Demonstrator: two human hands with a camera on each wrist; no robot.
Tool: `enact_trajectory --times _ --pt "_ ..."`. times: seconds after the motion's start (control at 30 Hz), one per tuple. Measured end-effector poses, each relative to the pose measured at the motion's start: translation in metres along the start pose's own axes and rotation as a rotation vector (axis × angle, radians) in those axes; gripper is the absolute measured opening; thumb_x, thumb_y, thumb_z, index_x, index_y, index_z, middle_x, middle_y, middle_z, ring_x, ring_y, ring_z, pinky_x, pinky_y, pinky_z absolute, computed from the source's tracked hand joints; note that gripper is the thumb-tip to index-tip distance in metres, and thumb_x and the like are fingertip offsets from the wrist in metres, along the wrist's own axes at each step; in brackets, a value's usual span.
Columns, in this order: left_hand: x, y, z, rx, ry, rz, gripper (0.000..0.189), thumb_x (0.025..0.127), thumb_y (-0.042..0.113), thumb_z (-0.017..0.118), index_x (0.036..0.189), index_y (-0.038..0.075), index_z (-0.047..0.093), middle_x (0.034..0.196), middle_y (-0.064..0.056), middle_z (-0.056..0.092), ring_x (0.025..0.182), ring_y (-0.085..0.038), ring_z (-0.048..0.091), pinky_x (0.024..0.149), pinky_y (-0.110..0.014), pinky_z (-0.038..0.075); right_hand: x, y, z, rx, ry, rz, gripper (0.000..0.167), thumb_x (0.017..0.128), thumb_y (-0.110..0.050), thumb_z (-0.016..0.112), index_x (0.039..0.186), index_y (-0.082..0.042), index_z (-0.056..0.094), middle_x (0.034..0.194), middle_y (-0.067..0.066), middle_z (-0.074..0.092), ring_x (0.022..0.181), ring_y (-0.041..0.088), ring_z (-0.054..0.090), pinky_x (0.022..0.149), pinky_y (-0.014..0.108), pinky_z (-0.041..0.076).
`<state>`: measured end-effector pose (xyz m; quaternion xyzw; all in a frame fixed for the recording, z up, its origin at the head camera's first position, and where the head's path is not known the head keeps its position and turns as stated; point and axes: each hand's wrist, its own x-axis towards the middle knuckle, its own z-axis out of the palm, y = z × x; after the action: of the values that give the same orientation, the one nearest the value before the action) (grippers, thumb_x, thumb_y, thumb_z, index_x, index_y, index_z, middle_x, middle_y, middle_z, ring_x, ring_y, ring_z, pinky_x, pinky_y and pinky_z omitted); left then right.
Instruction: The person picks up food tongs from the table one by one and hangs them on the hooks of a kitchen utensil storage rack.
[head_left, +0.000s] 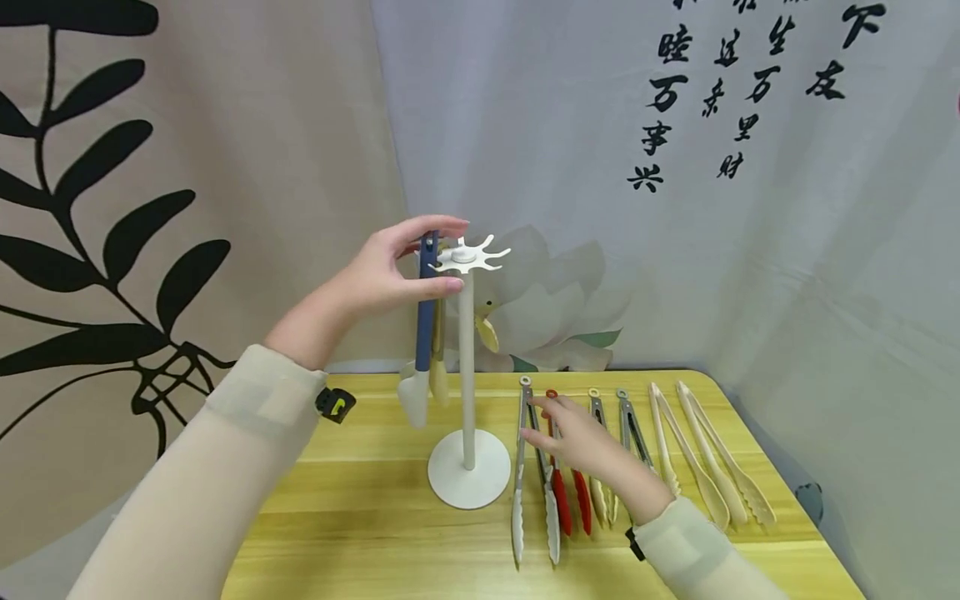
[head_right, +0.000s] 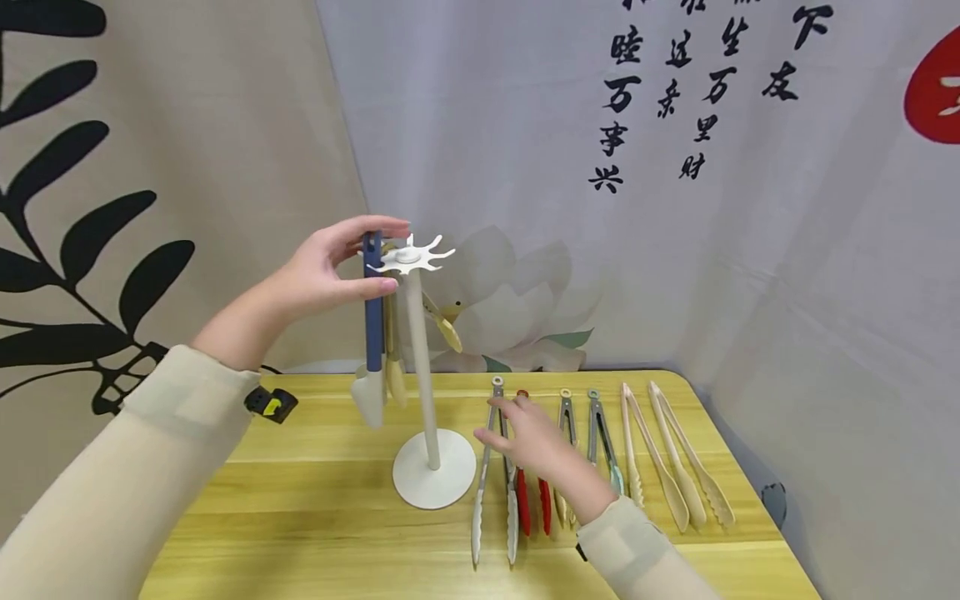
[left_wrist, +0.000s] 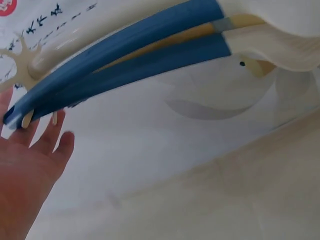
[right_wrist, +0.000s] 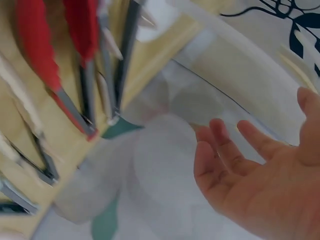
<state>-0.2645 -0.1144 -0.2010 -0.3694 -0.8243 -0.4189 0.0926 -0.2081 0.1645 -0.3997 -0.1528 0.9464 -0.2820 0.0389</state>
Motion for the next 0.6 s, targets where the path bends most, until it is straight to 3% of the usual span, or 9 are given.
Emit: enact_trajectory --times 0.13,0.37,0.6 --pt "0.004 0.000 -0.005 -0.014 -0.031 -0.007 0.054 0.078 0.020 0.077 0.128 0.024 0.056 0.124 0.002 0.061 0.118 -0.012 0.050 0.104 -0.037 0.037 -0.003 0.009 0.014 0.032 -0.043 0.019 0.061 0.088 -0.048 0.060 0.137 -0.014 0.049 0.127 0.016 0.055 0.111 0.031 0.057 0.087 0.048 0.048" --pt "0.008 0.002 -0.004 -0.042 -0.044 -0.072 0.076 0.077 0.020 0.078 0.139 0.025 0.035 0.123 -0.002 0.061 0.108 -0.015 0.057 0.093 -0.038 0.043 -0.005 0.017 0.028 0.023 -0.076 -0.001 0.062 0.088 -0.046 0.062 0.136 -0.010 0.049 0.116 0.016 0.057 0.099 0.031 0.060 0.078 0.044 0.050" --pt "0.014 0.001 -0.005 -0.030 -0.084 -0.103 0.061 0.076 0.024 0.079 0.128 0.020 0.048 0.124 0.001 0.062 0.101 -0.016 0.059 0.087 -0.037 0.047 -0.006 0.020 0.033 0.042 -0.102 0.015 0.060 0.088 -0.046 0.062 0.136 -0.012 0.050 0.117 0.016 0.056 0.099 0.031 0.059 0.077 0.044 0.049"
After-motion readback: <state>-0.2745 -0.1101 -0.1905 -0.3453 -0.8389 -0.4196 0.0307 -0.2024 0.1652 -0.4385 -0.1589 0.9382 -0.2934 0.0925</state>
